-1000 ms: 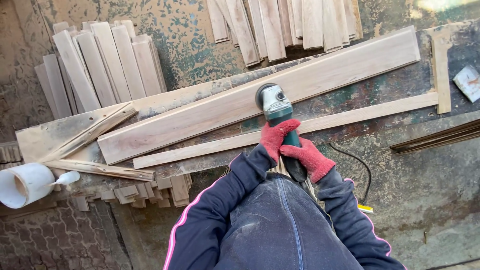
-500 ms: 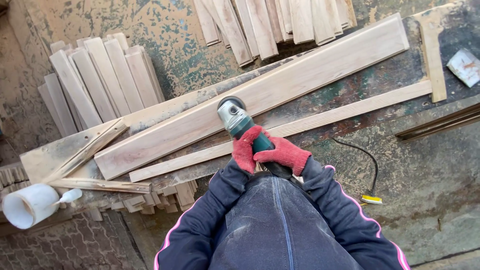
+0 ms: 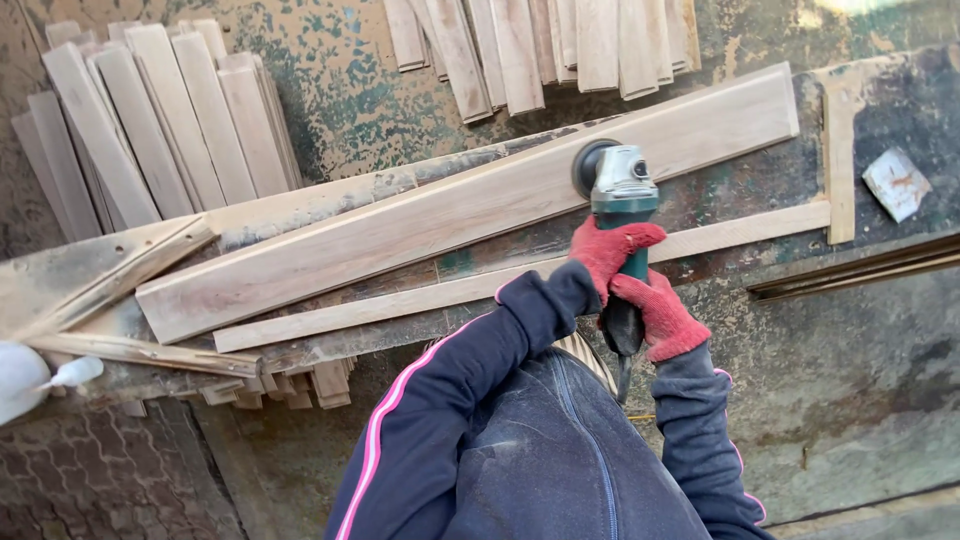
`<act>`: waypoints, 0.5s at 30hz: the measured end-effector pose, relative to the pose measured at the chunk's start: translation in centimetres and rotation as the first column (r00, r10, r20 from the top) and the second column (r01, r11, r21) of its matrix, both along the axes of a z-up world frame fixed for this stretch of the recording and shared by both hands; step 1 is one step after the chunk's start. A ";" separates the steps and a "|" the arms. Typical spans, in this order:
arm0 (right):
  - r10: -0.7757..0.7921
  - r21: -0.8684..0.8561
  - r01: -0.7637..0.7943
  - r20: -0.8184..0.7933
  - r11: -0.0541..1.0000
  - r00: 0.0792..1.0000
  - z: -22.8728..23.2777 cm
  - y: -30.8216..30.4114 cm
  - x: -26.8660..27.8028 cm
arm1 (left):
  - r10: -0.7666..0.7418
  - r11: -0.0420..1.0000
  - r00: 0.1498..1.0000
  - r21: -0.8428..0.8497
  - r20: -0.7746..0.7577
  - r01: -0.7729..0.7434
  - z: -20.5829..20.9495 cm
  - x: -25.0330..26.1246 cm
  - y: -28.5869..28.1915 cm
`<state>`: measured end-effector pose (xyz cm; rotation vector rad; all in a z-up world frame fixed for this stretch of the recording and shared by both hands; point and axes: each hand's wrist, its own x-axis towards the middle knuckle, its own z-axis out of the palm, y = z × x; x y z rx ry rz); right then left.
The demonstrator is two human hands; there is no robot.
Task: Sanding a long piece of wood using an angle grinder with a sanding disc.
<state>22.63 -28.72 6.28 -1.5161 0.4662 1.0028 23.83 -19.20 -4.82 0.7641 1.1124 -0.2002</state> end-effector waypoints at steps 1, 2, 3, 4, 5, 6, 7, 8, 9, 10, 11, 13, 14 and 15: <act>0.013 -0.001 -0.013 -0.001 1.000 1.000 -0.4 0.0 -0.1 | 0.013 1.000 1.000 -0.001 -0.001 -0.013 0.5 0.0 0.4; 0.007 0.009 -0.007 0.008 1.000 1.000 -0.8 0.0 -0.2 | -0.011 1.000 1.000 0.006 -0.019 0.011 1.0 -0.1 0.7; 0.000 0.018 0.000 0.018 1.000 1.000 -1.2 -0.1 -0.4 | -0.035 0.999 0.999 0.011 -0.038 0.036 1.5 -0.2 1.1; 0.010 0.019 -0.010 0.016 1.000 1.000 -1.7 0.0 -0.7 | -0.025 1.000 0.999 0.012 -0.039 0.026 1.3 -0.7 1.4; 0.021 0.024 -0.021 0.022 0.999 1.000 -2.2 0.0 -1.2 | -0.019 1.000 0.999 -0.013 -0.035 0.019 1.1 -1.3 1.8; 0.032 0.030 -0.032 0.028 0.999 0.999 -2.7 0.1 -1.6 | -0.013 0.999 0.999 -0.038 -0.030 0.012 0.9 -1.8 2.2; 0.042 0.031 -0.043 0.028 0.999 0.999 -2.0 0.8 -2.0 | -0.003 0.999 1.000 -0.037 -0.031 0.002 1.7 -2.4 2.9; 0.057 0.040 -0.057 0.013 0.998 0.998 -1.3 1.6 -2.4 | 0.010 0.998 1.000 -0.064 -0.021 -0.011 2.5 -2.9 3.8; 0.071 0.050 -0.071 -0.001 0.996 0.997 -0.6 2.4 -2.8 | 0.023 0.996 1.000 -0.091 -0.012 -0.024 3.3 -3.5 4.6; 0.081 0.049 -0.081 0.000 0.995 0.997 -1.3 2.7 -3.4 | 0.033 0.995 0.999 -0.092 -0.010 -0.034 3.2 -4.3 5.1; 0.095 0.063 -0.096 0.008 0.993 0.995 -2.0 3.0 -3.9 | 0.087 0.990 0.996 -0.115 -0.005 -0.087 3.1 -5.2 5.7; 0.119 0.075 -0.120 0.015 0.990 0.993 -2.8 4.0 -5.2 | 0.151 0.979 0.988 -0.140 -0.003 -0.150 3.4 -7.1 7.3; 0.145 0.077 -0.145 0.011 0.986 0.989 -2.8 4.6 -5.9 | 0.185 0.968 0.983 -0.172 -0.008 -0.183 3.8 -8.0 8.3; 0.170 0.078 -0.170 0.006 0.982 0.985 -2.8 5.2 -6.6 | 0.218 0.955 0.976 -0.205 -0.014 -0.216 4.2 -8.9 9.3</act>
